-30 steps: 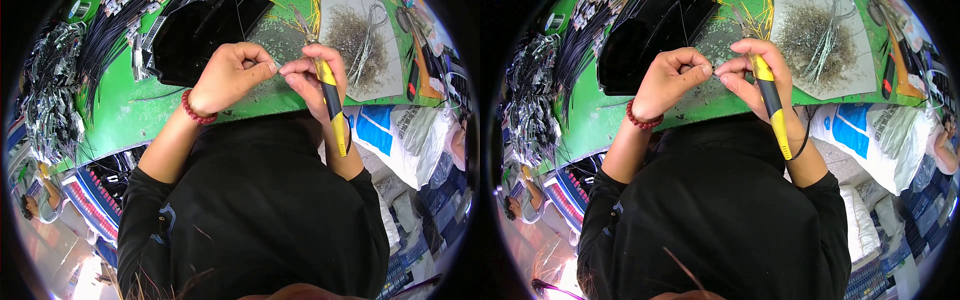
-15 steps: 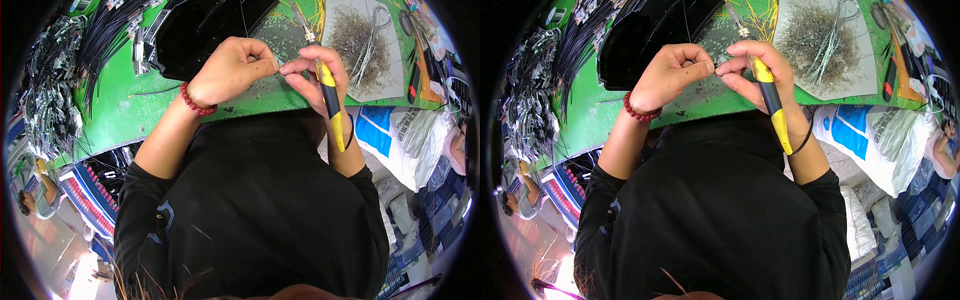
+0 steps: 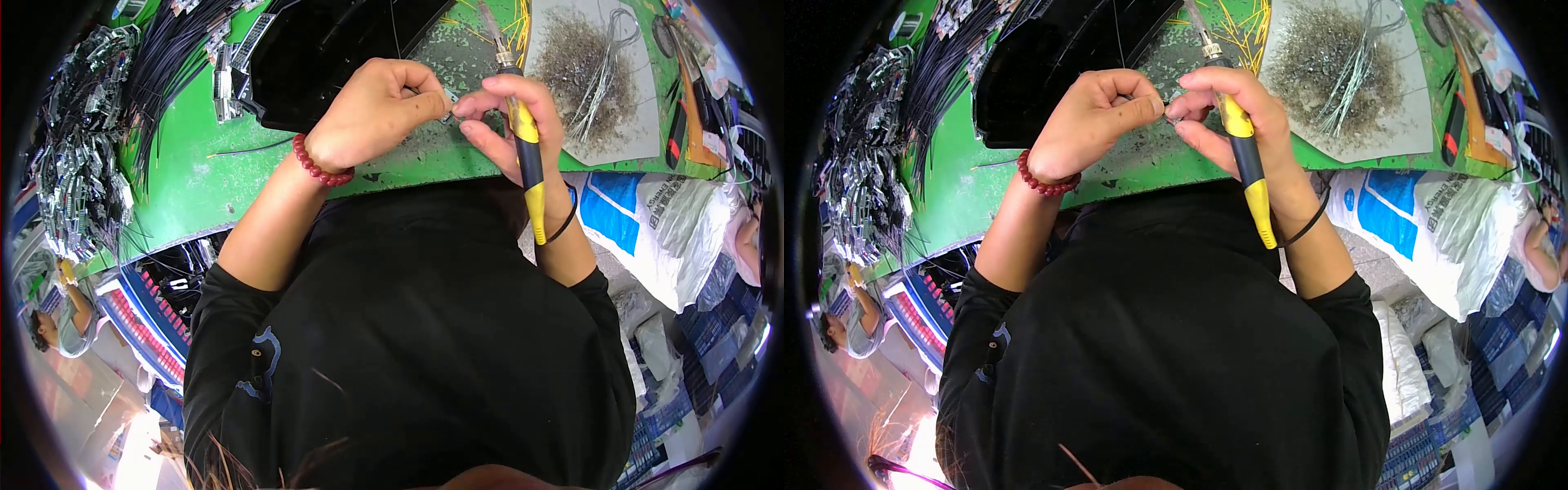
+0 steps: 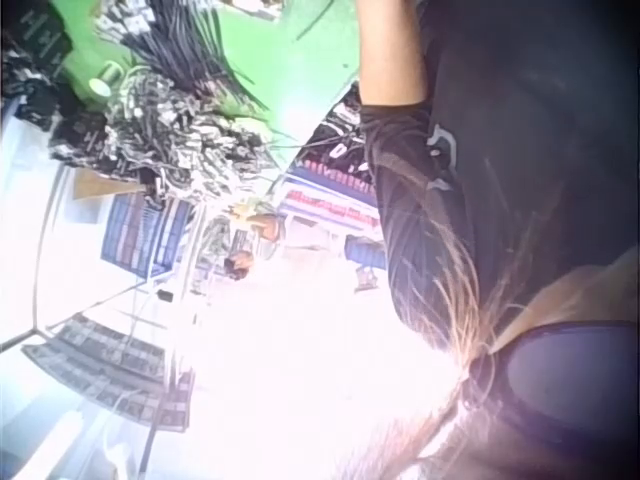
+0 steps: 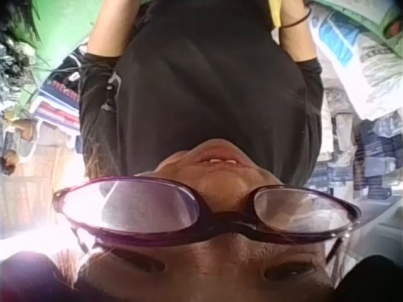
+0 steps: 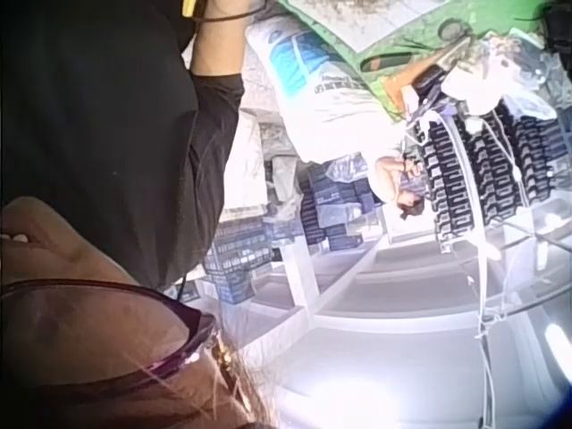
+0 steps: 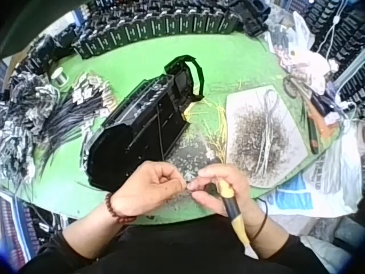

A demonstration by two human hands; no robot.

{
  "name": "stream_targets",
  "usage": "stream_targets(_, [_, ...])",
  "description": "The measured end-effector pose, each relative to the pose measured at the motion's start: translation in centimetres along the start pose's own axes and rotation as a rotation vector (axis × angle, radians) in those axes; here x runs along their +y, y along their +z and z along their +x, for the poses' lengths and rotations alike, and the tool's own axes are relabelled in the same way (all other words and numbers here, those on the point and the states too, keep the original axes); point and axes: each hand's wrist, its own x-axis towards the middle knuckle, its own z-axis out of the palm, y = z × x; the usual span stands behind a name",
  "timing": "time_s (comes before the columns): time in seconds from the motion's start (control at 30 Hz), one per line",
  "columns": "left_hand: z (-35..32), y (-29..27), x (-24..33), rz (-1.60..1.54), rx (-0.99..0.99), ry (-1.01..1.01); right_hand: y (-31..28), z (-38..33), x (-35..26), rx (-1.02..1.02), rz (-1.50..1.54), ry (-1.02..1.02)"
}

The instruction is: The person picks up a circuit board and wires from the table, solders the wires onto the board using a soldering iron, and then installs the assembly into a plastic housing.

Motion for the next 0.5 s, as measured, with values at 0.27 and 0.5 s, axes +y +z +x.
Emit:
stream_targets(0.27, [0.07,0.29,-0.03,0.036,0.03,0.002,0.99,-0.13,0.41,0.127,-0.078,-0.091])
stream_targets(0.5, [-0.15,0.21,0.18,0.019,0.041,-0.023,0.43,-0.13,0.57,0.057,0.037,-0.034])
